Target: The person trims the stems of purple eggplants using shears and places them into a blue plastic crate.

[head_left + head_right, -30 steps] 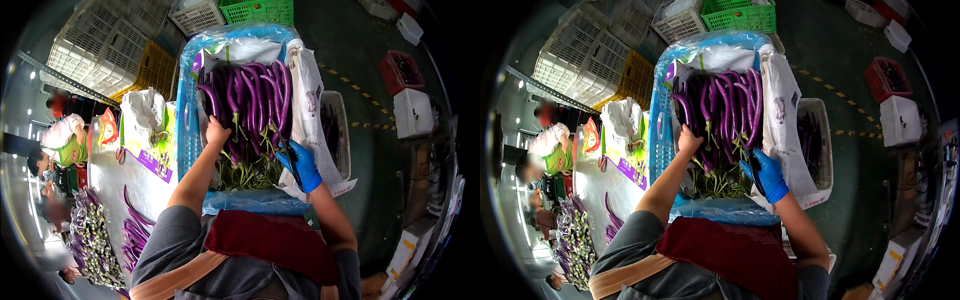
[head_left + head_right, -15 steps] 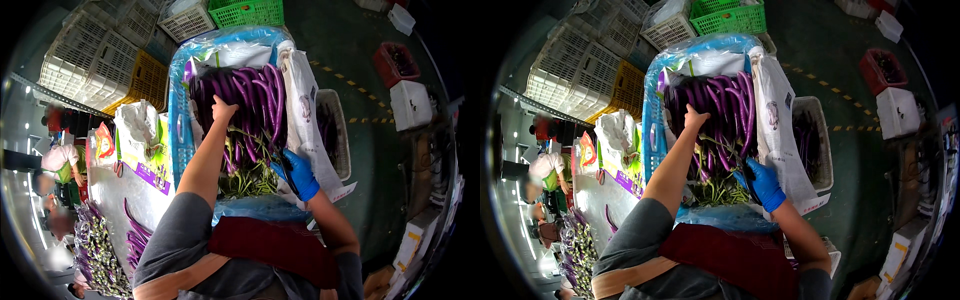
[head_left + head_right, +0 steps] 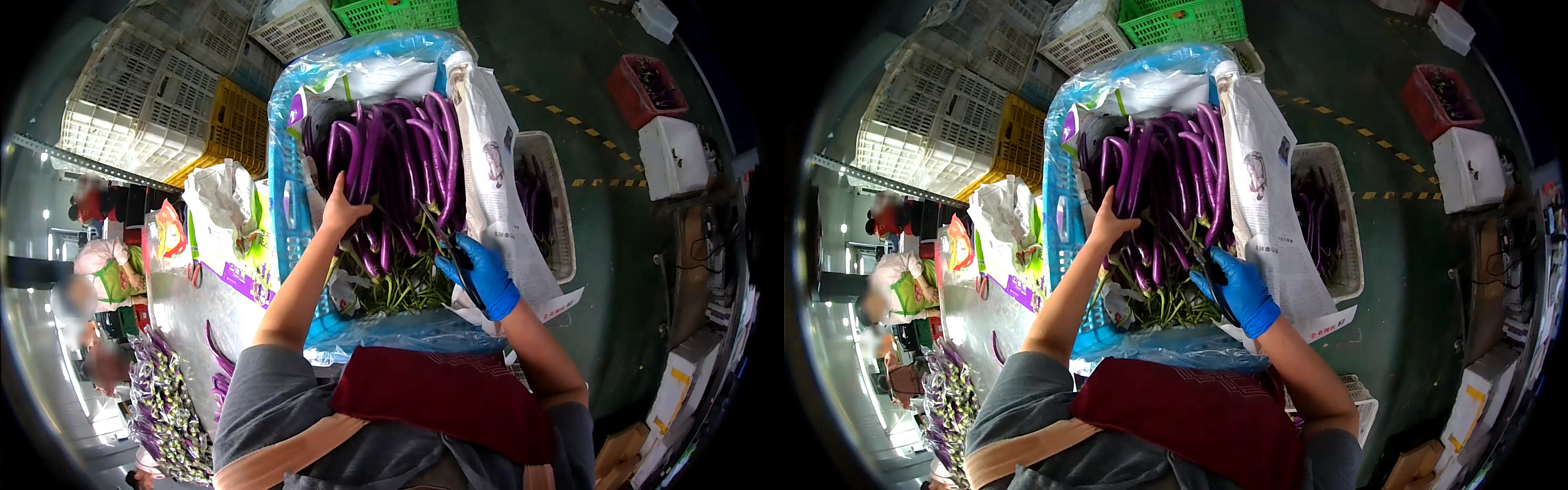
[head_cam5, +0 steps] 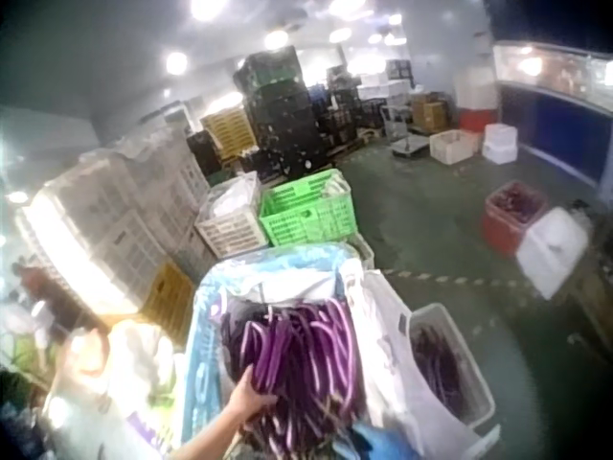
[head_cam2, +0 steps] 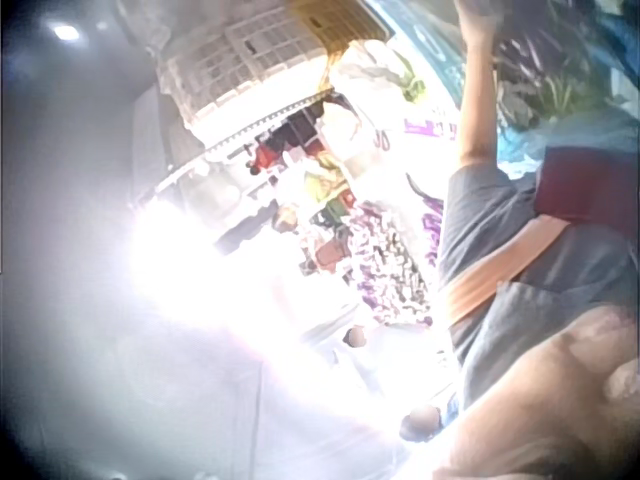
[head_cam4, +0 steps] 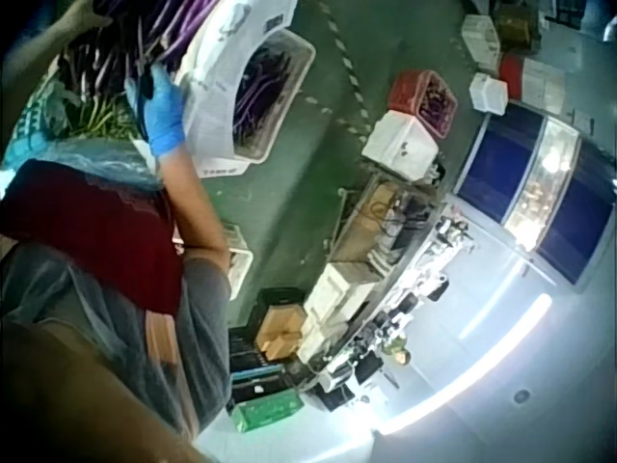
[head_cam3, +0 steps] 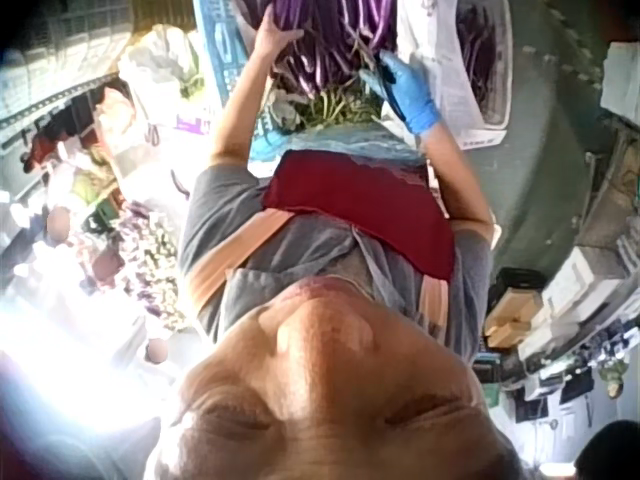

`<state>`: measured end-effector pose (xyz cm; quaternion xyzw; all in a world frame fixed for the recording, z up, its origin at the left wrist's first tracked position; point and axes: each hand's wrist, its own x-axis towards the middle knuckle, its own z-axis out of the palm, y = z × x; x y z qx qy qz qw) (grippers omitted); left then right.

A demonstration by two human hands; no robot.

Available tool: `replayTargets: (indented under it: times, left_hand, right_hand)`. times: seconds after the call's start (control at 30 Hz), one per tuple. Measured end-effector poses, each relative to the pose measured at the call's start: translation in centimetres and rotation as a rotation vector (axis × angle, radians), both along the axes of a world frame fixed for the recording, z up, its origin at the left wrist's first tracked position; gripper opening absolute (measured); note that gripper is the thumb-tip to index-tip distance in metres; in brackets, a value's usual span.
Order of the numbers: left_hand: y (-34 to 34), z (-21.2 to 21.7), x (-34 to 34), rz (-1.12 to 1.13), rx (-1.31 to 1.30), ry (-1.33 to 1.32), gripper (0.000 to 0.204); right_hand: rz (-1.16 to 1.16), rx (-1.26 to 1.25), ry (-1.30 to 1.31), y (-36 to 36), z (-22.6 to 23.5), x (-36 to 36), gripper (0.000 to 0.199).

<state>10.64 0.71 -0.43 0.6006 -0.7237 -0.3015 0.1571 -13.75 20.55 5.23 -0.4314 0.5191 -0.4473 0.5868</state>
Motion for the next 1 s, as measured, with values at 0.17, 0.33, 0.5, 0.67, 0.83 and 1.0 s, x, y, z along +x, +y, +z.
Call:
replayTargets:
  times: [0.17, 0.33, 0.5, 0.67, 0.83, 1.0]
  left_hand:
    - [-3.6, 2.0, -5.8, 0.205, -0.09, -0.164, 0.095]
    - [-6.6, 0.1, -8.0, 0.154, 0.221, -0.21, 0.105]
    - [-7.0, 0.0, -10.0, 0.166, 0.258, -0.294, 0.106]
    - [-5.7, -0.6, -13.7, 0.323, 0.269, -0.314, 0.103]
    - [-6.9, -3.7, -8.6, 0.325, 0.252, 0.292, 0.084]
    - [-3.4, 1.6, -3.5, 0.105, 0.754, 1.035, 0.047]
  right_hand:
    - [-0.084, -0.153, 0.027, 0.1, -0.8, 0.5, 0.028]
    - [-0.061, -0.065, -0.066, 0.3, 0.1, 0.4, 0.027]
    - [-0.045, -0.075, -0.016, 0.0, 1.1, 0.5, 0.025]
    - [-0.151, 0.027, -0.223, 0.0, -0.1, 0.4, 0.02]
    - [-0.154, 0.025, -0.301, -0.2, 1.6, 0.5, 0.019]
    - [-0.099, -0.036, -0.3, -0.2, 1.3, 0.0, 0.026]
